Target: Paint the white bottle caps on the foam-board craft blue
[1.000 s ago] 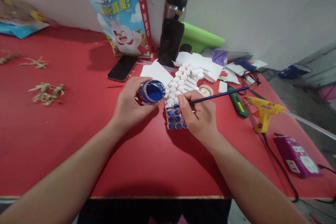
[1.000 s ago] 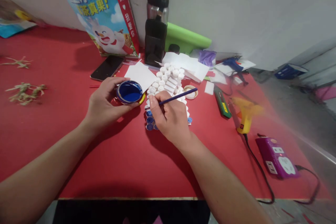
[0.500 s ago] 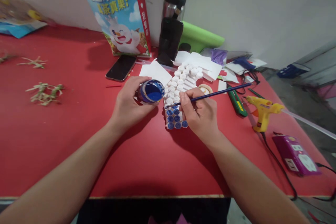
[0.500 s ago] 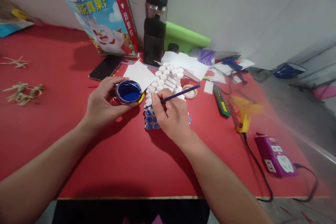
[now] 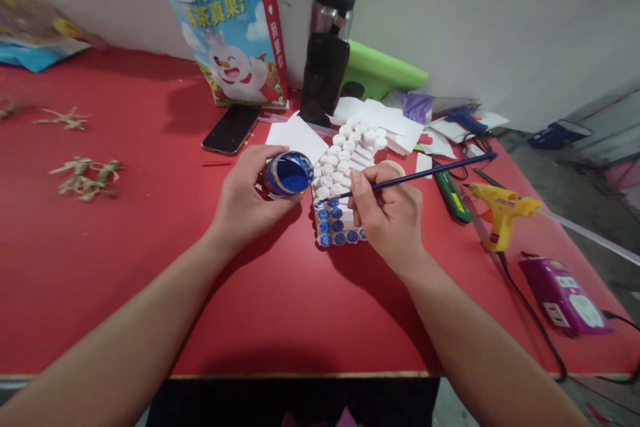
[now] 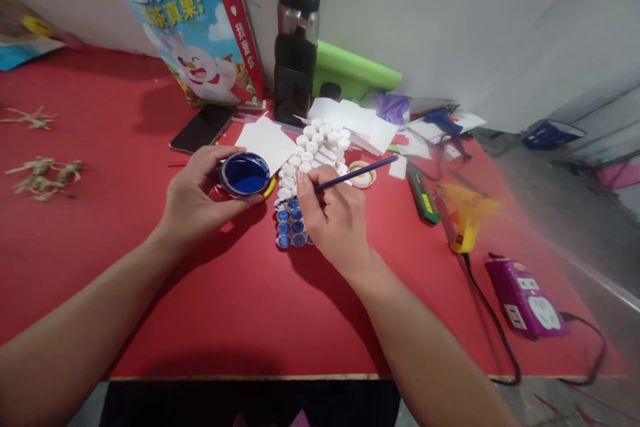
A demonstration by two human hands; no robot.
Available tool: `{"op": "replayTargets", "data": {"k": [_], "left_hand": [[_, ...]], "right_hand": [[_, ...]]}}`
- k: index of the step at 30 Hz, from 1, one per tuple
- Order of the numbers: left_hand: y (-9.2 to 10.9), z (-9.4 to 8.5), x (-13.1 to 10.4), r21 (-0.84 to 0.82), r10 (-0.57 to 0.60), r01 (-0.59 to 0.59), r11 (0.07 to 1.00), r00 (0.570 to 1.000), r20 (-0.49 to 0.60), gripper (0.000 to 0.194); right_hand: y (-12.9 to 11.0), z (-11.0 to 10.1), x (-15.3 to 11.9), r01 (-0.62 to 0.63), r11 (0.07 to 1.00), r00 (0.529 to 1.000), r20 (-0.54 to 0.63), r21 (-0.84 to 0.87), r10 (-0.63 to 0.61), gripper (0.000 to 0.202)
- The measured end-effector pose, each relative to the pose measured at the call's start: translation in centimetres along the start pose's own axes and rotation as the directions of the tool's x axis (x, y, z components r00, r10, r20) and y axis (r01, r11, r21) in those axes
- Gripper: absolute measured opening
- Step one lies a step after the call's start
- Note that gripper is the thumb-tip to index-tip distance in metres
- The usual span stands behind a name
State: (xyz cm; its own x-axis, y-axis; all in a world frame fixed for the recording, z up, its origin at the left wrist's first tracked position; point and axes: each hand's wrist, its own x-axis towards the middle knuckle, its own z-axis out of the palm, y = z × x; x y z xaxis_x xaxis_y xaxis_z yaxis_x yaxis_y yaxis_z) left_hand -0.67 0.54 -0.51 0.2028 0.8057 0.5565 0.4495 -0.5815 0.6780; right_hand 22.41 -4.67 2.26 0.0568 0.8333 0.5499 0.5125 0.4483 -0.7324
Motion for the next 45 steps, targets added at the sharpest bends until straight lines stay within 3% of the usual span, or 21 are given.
{"op": "replayTargets", "data": {"k": [30,36,45], "left_hand": [[0.36,0.04,0.17,-0.008,0.037,-0.037,0.999,0.999,-0.008,0.052],[0.31,0.08,0.11,-0.01,0.033,-0.033,0.999,0.999,-0.008,0.053],[0.42,-0.03,0.12,0.003,-0.006,0.006,1.0,1.0,0.002,0.054]], "right_hand": [[-0.53,0.12,0.02,0.047,0.996,0.996,0.079,-0.07,-0.041,0.033],[-0.66,-0.24,0.15,0.016,0.999,0.999,0.048,-0.039,-0.015,0.034],[-0.62,0.42,-0.27,-0.029,0.997,0.991,0.125,-0.066,0.038,0.031]]}}
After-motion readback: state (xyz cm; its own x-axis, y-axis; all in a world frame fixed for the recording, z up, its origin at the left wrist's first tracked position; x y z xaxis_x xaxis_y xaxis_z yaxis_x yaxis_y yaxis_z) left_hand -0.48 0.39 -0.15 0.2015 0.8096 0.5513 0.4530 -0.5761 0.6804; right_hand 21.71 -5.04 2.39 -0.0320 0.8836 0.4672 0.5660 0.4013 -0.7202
